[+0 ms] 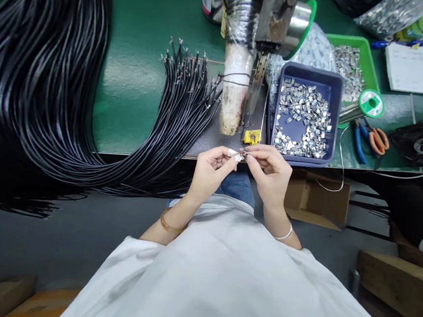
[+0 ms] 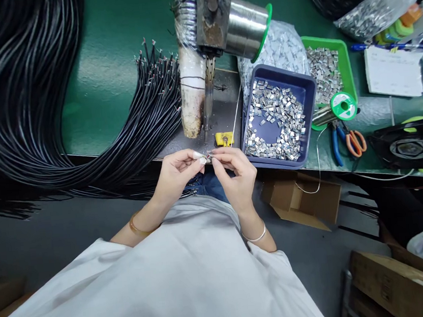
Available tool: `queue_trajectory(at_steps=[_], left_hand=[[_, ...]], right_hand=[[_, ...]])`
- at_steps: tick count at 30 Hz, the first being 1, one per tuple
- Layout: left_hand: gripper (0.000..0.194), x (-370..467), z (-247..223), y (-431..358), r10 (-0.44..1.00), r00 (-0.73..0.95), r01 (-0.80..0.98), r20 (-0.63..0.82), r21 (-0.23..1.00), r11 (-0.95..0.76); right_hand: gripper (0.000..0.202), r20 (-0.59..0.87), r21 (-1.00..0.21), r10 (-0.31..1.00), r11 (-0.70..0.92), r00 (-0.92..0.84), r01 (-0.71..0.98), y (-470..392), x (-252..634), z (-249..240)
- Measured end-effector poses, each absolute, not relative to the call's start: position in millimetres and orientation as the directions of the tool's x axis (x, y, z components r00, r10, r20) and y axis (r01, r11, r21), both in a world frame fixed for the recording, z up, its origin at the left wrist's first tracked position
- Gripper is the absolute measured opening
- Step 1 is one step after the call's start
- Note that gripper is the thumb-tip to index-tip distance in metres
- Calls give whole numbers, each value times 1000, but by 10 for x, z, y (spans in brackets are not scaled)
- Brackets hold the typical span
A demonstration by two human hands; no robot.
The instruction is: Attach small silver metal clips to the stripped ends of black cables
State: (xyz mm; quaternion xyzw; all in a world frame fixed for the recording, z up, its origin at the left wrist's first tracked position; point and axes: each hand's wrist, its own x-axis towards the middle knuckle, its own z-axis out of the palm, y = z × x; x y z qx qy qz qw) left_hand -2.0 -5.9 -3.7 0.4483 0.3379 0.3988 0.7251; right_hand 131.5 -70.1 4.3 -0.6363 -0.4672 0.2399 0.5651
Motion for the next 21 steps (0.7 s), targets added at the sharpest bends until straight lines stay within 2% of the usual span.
queue_trajectory(at_steps=[6, 11, 16, 19, 21], left_hand=[[25, -4, -59, -73, 895, 429, -283, -125, 922, 265], [18, -11, -68, -108, 917, 397, -185, -42, 975, 125], [15, -53, -109, -98, 885, 426, -21, 186, 980, -196], [17, -86, -112, -66, 789, 476, 115, 389, 862, -494], [22, -107, -110, -46, 713, 526, 204, 464, 745, -635]], right_hand=[[5, 212, -941, 869, 58, 448, 332, -700, 1359, 52], [3, 183, -952, 897, 59, 403, 300, -701, 1356, 51], [5, 191, -937, 918, 65, 348, 342, -714, 1407, 80], [7, 233, -885, 930, 83, 283, 458, -719, 1453, 95], [9, 295, -824, 926, 121, 237, 553, -720, 1474, 94]])
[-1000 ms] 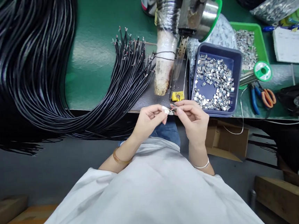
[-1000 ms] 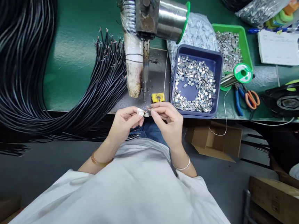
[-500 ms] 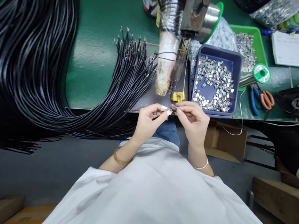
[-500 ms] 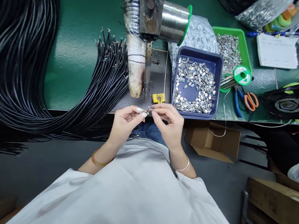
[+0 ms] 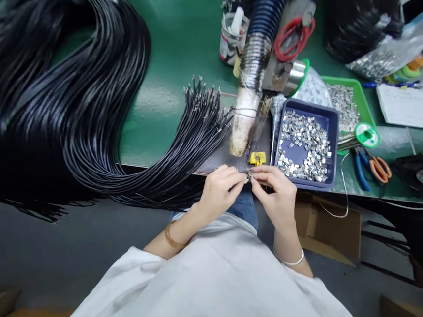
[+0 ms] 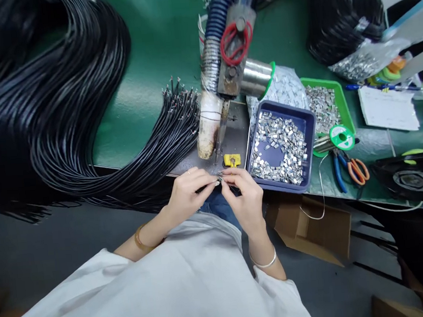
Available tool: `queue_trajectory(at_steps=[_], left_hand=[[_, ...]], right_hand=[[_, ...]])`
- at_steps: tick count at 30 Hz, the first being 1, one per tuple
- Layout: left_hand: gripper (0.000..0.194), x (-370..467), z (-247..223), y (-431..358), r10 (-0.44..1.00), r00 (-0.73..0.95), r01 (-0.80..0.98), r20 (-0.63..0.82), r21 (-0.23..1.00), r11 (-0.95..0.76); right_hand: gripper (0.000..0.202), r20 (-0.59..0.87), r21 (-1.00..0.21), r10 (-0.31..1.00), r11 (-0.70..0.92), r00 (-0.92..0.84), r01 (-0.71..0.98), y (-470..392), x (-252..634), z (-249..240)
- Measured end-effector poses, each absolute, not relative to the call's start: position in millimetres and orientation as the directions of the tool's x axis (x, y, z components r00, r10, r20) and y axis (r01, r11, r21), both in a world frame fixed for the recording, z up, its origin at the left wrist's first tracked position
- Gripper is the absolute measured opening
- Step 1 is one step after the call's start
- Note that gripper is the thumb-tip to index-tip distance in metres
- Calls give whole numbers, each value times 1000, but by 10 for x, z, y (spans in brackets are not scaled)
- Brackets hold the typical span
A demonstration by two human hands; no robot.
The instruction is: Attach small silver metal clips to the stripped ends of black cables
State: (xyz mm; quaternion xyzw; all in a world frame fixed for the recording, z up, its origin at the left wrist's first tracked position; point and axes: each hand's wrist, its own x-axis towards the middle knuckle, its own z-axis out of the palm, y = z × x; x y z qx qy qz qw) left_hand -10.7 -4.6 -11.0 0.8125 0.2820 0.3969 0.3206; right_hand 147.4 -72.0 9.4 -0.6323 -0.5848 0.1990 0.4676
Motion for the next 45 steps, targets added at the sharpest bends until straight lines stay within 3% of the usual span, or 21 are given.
queue_trajectory(at_steps=[2, 5, 8, 10, 12, 15, 18, 24, 26, 29, 31, 37, 45], left_hand=[[26, -121, -114, -37, 671, 568, 265, 477, 666, -697], [28, -119, -130, -55, 649, 585, 286, 486, 625, -726], [24, -91, -126, -127, 685, 531, 212, 499, 705, -677], [20, -67, -100, -190, 779, 495, 116, 386, 859, -499], [19, -48, -64, -233, 853, 494, -3, 169, 981, -193], [24, -40, -30, -218, 838, 537, -161, -101, 962, 219], [31, -55, -40, -135, 822, 539, -259, -186, 892, 372], [29, -41, -45, -21, 865, 462, -303, -195, 882, 361], [28, -19, -30, -9, 878, 433, -312, -204, 880, 358], [29, 5, -17, 4, 881, 427, -328, -202, 874, 359], [30, 12, -19, 16, 879, 438, -339, -188, 871, 355], [27, 28, -43, 52, 864, 461, -348, -202, 854, 385], [31, 71, -24, 92, 882, 428, -354, -196, 862, 363]], right_hand=[[11, 329, -789, 921, 146, 210, 598, -719, 1482, 87], [9, 289, -838, 924, 119, 249, 533, -721, 1465, 83], [7, 192, -941, 924, 78, 330, 329, -725, 1421, 90], [9, 135, -981, 923, 74, 361, 179, -721, 1387, 90], [10, 109, -993, 919, 81, 379, 88, -708, 1357, 80], [9, 101, -994, 913, 80, 395, 69, -681, 1334, 51], [10, 120, -990, 882, 72, 455, 122, -671, 1343, 29], [8, 327, -915, 795, 131, 510, 383, -719, 1382, 49], [3, 460, -826, 766, 183, 449, 533, -735, 1373, 56], [16, 608, -680, 741, 303, 283, 668, -739, 1345, 44], [19, 618, -660, 751, 335, 233, 673, -725, 1331, 20], [1, 453, -830, 792, 205, 411, 519, -646, 1341, -42], [13, 638, -629, 736, 329, 226, 705, -592, 1406, -103]])
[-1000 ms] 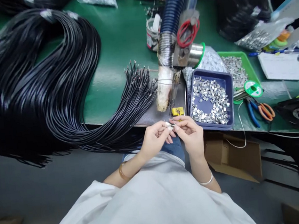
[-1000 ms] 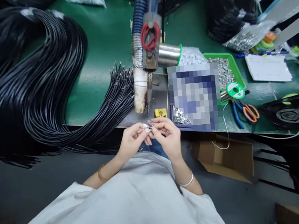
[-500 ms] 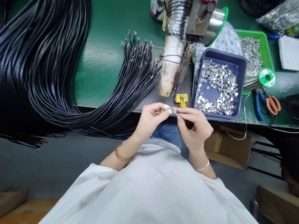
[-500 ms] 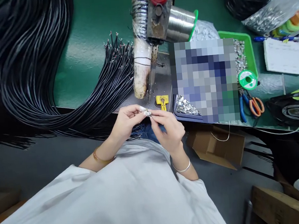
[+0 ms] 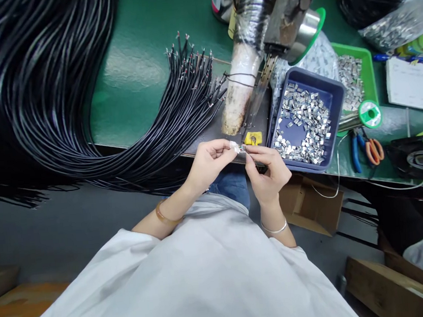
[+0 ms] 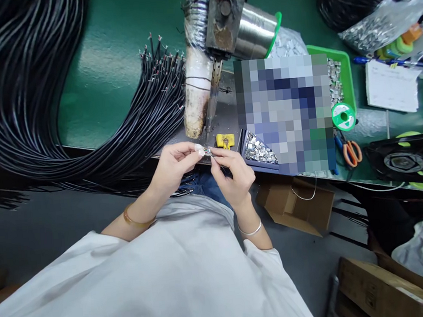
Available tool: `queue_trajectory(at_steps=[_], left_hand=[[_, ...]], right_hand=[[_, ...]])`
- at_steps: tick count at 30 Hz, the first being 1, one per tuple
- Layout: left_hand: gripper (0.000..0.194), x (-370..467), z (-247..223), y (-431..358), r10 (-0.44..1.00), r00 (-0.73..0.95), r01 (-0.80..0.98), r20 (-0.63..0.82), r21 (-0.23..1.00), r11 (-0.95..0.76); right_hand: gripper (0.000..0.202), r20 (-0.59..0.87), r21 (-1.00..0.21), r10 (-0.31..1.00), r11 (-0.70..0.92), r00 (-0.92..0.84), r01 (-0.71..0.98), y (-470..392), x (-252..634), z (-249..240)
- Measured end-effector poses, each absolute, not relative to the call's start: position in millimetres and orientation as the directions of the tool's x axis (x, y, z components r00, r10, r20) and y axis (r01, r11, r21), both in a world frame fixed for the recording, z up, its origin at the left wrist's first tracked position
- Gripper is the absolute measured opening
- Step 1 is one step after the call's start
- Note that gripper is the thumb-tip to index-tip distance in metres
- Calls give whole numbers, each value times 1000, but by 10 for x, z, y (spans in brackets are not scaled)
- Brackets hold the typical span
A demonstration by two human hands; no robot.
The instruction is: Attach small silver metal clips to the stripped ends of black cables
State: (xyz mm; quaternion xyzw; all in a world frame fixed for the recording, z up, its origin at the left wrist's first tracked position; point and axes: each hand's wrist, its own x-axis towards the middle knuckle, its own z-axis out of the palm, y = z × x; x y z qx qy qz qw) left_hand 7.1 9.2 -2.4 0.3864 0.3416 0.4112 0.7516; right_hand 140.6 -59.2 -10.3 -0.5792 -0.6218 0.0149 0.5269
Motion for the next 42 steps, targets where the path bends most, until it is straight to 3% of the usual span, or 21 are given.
queue_trajectory(at_steps=[6, 17, 24, 33, 38, 42], left_hand=[[18, 103, -46, 104, 918, 364, -334, -156, 899, 285], [9, 97, 24, 110, 945, 314, -248, -87, 954, 170], [8, 82, 15, 105, 936, 332, -216, -116, 957, 196], [7, 80, 26, 84, 946, 313, -206, -83, 966, 153], [15, 64, 25, 102, 908, 365, -242, -207, 920, 307], [17, 47, 24, 104, 893, 377, -286, -245, 887, 364]], right_hand=[[19, 723, -518, 669, 356, 175, 778, -539, 1421, -142], [20, 722, -528, 662, 335, 204, 780, -486, 1375, -67], [17, 692, -582, 673, 307, 261, 753, -491, 1346, -73], [17, 705, -546, 669, 301, 235, 781, -501, 1321, -24], [10, 620, -719, 670, 277, 408, 637, -608, 1381, -4], [12, 562, -820, 639, 349, 524, 454, -679, 1456, 59]])
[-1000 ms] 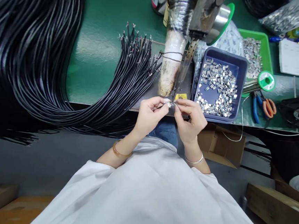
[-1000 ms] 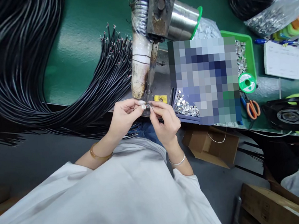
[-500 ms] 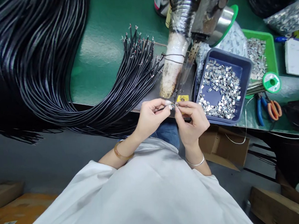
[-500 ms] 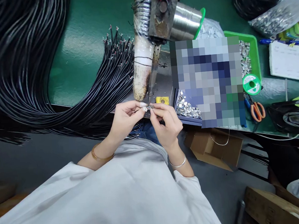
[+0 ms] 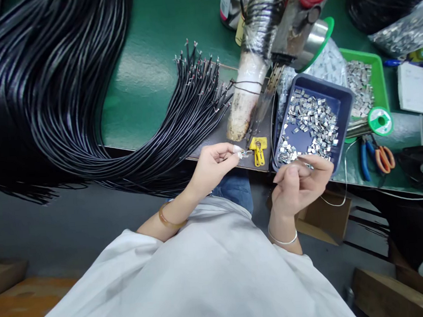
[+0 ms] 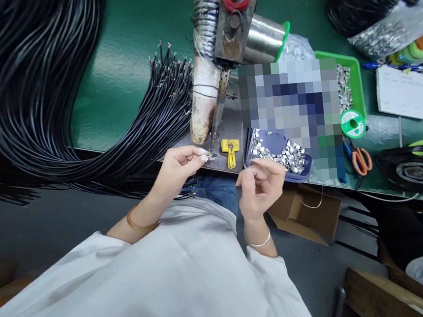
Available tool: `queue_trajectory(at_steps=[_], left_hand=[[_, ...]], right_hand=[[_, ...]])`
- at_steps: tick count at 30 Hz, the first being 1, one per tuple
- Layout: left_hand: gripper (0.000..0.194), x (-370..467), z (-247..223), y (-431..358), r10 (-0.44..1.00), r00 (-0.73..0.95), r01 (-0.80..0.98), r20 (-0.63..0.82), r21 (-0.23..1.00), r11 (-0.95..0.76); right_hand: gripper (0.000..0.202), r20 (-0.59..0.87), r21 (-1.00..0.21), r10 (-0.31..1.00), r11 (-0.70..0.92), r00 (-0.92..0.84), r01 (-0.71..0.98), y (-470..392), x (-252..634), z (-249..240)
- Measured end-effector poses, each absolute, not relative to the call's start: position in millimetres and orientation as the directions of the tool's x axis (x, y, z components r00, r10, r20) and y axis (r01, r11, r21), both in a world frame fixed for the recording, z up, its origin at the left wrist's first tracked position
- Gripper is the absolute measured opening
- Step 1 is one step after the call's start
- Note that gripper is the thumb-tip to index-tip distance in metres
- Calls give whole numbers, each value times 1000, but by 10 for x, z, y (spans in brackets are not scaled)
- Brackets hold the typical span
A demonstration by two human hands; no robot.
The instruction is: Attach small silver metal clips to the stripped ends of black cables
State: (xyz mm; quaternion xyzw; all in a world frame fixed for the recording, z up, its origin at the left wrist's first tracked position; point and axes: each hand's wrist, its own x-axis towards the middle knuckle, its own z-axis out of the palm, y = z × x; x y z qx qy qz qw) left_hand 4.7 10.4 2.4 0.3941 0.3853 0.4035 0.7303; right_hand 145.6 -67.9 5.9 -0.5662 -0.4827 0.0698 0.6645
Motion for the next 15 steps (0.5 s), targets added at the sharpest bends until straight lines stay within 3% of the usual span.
queue_trajectory(at_steps=[2, 4, 9, 15], left_hand=[[17, 40, 41, 108, 882, 403, -303, -246, 873, 382], [18, 38, 62, 114, 873, 423, -318, -241, 863, 392], [21, 64, 71, 135, 878, 421, -331, -229, 862, 384], [26, 99, 41, 146, 913, 365, -309, -183, 901, 304]], right_hand=[[14, 514, -843, 696, 304, 502, 443, -690, 1467, 68], [11, 516, -806, 736, 243, 438, 540, -681, 1458, 51], [14, 672, -519, 726, 323, 145, 791, -589, 1417, -31], [11, 686, -487, 713, 303, 144, 819, -501, 1410, -53]])
